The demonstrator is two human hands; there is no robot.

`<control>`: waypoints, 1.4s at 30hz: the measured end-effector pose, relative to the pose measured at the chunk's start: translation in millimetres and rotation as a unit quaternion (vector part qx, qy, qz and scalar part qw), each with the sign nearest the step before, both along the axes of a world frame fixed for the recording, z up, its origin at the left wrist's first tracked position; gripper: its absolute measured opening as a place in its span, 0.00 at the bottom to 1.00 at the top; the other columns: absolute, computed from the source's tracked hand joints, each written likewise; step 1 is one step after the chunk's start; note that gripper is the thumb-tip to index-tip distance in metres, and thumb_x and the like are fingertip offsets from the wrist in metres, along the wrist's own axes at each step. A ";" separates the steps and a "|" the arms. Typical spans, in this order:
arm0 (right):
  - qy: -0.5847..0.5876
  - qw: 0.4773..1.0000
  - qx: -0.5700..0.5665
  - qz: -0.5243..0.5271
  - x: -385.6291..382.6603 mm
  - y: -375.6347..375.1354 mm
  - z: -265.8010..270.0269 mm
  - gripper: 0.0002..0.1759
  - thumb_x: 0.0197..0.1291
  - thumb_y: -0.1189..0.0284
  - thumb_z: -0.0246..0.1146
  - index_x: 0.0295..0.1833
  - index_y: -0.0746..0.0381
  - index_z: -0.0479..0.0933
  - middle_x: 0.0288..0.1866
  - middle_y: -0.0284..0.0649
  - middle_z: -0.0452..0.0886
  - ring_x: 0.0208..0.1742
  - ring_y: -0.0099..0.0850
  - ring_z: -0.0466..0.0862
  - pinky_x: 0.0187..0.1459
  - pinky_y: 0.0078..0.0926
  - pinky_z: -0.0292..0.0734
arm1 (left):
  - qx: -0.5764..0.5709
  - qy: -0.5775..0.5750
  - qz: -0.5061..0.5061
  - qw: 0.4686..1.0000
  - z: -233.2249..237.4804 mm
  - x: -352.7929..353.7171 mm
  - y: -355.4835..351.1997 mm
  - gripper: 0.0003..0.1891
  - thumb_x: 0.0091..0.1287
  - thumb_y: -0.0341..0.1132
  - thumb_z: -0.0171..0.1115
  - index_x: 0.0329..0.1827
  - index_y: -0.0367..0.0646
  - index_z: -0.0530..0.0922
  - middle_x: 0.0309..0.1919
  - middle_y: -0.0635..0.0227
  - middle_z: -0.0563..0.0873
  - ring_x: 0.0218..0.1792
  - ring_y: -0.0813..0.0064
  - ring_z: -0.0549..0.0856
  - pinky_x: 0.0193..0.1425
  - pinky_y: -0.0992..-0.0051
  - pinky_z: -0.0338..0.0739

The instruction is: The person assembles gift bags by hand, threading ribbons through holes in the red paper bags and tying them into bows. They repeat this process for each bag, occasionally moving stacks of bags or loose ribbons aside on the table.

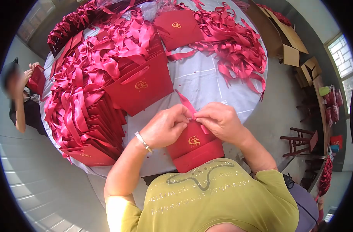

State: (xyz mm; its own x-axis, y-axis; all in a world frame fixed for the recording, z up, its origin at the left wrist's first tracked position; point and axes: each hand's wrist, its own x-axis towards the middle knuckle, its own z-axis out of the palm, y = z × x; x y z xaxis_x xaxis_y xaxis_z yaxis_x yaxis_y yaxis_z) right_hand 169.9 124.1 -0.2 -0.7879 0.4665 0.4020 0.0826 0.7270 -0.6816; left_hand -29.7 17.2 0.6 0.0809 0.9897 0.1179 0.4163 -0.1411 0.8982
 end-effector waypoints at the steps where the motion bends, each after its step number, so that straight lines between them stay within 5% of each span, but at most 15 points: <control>1: -0.002 1.000 -0.001 0.000 2.7 1.2 1.9 0.09 0.54 0.78 0.70 0.42 0.63 0.85 0.34 0.43 0.85 0.36 0.40 0.85 0.39 0.33 0.80 | -0.001 -0.002 0.000 1.000 3.0 -2.8 -0.5 0.05 0.63 0.25 0.63 0.39 0.34 0.81 0.32 0.64 0.85 0.37 0.66 0.86 0.46 0.73 0.79; 7: -0.001 0.998 -0.047 -0.036 18.2 3.7 4.4 0.05 0.54 0.79 0.70 0.38 0.64 0.85 0.30 0.41 0.84 0.30 0.36 0.84 0.33 0.31 0.78 | -0.177 0.031 -0.055 0.982 28.8 -10.2 0.8 0.10 0.64 0.23 0.61 0.48 0.36 0.81 0.37 0.62 0.90 0.35 0.77 0.87 0.43 0.75 0.80; 11: -0.024 0.995 -0.074 -0.062 27.8 4.6 0.9 0.06 0.54 0.81 0.70 0.39 0.67 0.85 0.29 0.41 0.84 0.28 0.31 0.82 0.32 0.27 0.76 | -0.146 -0.103 -0.060 0.982 0.2 -13.1 -1.1 0.12 0.62 0.22 0.59 0.48 0.36 0.81 0.33 0.59 0.89 0.34 0.68 0.88 0.39 0.70 0.80; 14: -0.032 0.990 -0.112 -0.082 28.9 0.5 6.5 0.06 0.55 0.82 0.70 0.40 0.67 0.85 0.30 0.40 0.84 0.29 0.28 0.82 0.32 0.25 0.75 | -0.130 -0.097 -0.073 0.984 -6.7 -9.7 0.9 0.10 0.68 0.22 0.57 0.51 0.35 0.80 0.32 0.72 0.87 0.28 0.80 0.83 0.37 0.79 0.78; 16: -0.047 0.984 -0.141 -0.102 27.1 -1.0 9.4 0.06 0.55 0.81 0.70 0.40 0.66 0.86 0.30 0.40 0.85 0.31 0.29 0.83 0.33 0.26 0.77 | -0.295 -0.093 -0.076 0.948 7.5 -6.0 2.8 0.10 0.70 0.23 0.56 0.51 0.36 0.81 0.29 0.75 0.83 0.23 0.85 0.80 0.31 0.80 0.75; 19: 0.079 0.990 -0.005 -0.120 23.8 1.5 15.1 0.08 0.53 0.84 0.70 0.40 0.67 0.86 0.34 0.41 0.86 0.31 0.30 0.84 0.34 0.25 0.78 | -0.319 -0.117 -0.077 0.937 7.5 -6.8 3.8 0.10 0.71 0.25 0.54 0.50 0.37 0.81 0.27 0.76 0.82 0.21 0.87 0.77 0.28 0.81 0.71; 26: 0.072 0.993 0.092 -0.017 9.9 -26.4 27.6 0.11 0.47 0.85 0.72 0.38 0.65 0.83 0.32 0.43 0.86 0.32 0.38 0.87 0.33 0.30 0.82 | -0.338 -0.131 -0.072 0.929 5.3 -8.6 4.5 0.08 0.72 0.28 0.54 0.48 0.38 0.80 0.26 0.77 0.80 0.21 0.87 0.77 0.27 0.81 0.70; 42: 0.018 0.991 0.132 0.028 0.6 -32.9 9.0 0.09 0.47 0.81 0.73 0.36 0.64 0.81 0.31 0.40 0.83 0.31 0.36 0.85 0.33 0.31 0.81 | -0.323 -0.151 -0.090 0.930 0.2 -11.3 3.7 0.09 0.69 0.29 0.53 0.46 0.37 0.80 0.24 0.75 0.79 0.22 0.84 0.74 0.28 0.76 0.70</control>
